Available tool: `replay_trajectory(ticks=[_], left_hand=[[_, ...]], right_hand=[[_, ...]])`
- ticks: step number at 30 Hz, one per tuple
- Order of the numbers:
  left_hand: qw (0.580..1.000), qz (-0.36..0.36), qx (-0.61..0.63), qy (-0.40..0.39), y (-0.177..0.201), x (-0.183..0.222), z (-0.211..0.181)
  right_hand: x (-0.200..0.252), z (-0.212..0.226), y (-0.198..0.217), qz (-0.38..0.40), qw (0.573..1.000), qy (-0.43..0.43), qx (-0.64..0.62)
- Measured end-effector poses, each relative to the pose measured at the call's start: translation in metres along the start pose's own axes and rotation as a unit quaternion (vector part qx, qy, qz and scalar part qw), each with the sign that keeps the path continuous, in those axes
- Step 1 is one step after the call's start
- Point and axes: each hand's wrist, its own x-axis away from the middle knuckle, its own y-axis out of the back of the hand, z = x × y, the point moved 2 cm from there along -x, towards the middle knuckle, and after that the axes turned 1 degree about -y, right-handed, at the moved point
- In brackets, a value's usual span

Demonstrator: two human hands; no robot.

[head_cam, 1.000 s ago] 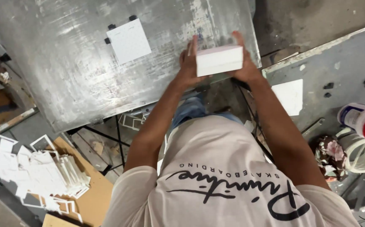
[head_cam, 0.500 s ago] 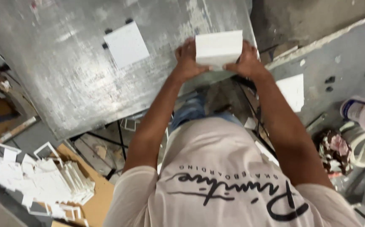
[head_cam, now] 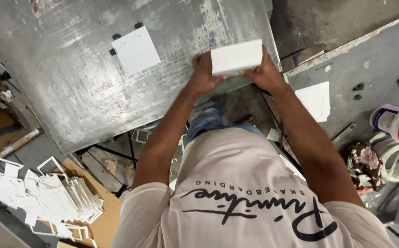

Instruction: Operating an industrial press to process paper sheets and then manually folding and assembling the resulting white cardboard boxes.

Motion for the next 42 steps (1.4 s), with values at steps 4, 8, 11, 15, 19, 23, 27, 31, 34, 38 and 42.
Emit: replay_trajectory(ticks=[4, 8, 11, 15, 19, 23, 27, 31, 34, 38, 42], left_hand=[[0.997, -0.05, -0.011, -0.054, 0.009, -0.002, -0.005], [0.993, -0.074, -0.038, -0.086, 0.001, 0.002, 0.009], [0.998, -0.045, -0.048, -0.018, 0.006, -0.004, 0.002], [0.999, -0.039, -0.025, -0.007, 0.014, -0.003, -0.008], [0.999, -0.048, -0.007, 0.008, 0.017, -0.007, -0.011], [0.997, 0.0, 0.007, 0.076, 0.026, -0.013, -0.019], [0.998, -0.005, 0.0, 0.067, 0.028, -0.014, -0.021], [0.997, -0.012, 0.012, 0.073, 0.028, -0.013, -0.017], [0.998, -0.018, 0.008, 0.063, 0.022, -0.013, -0.011], [0.998, -0.009, -0.008, 0.069, 0.028, -0.018, -0.028], [0.976, 0.099, 0.144, 0.128, 0.046, -0.034, -0.089]], right_hand=[[0.003, 0.001, 0.001, -0.008, 1.0, 0.028, 0.002], [-0.001, 0.016, 0.013, 0.046, 0.999, 0.011, -0.006], [-0.012, 0.032, 0.037, 0.058, 0.99, 0.119, 0.043], [-0.015, 0.052, 0.06, 0.066, 0.988, 0.12, 0.074], [-0.034, 0.041, 0.071, 0.091, 0.989, -0.054, 0.108], [-0.053, 0.038, 0.074, 0.114, 0.988, -0.022, 0.102], [-0.066, 0.062, 0.076, 0.148, 0.969, -0.162, 0.117], [-0.064, 0.055, 0.069, 0.174, 0.975, -0.113, 0.081], [-0.052, 0.046, 0.057, 0.17, 0.974, -0.14, 0.047], [-0.029, 0.001, 0.045, 0.106, 0.982, -0.103, -0.118], [0.032, 0.006, 0.065, -0.002, 0.989, -0.113, -0.095]])
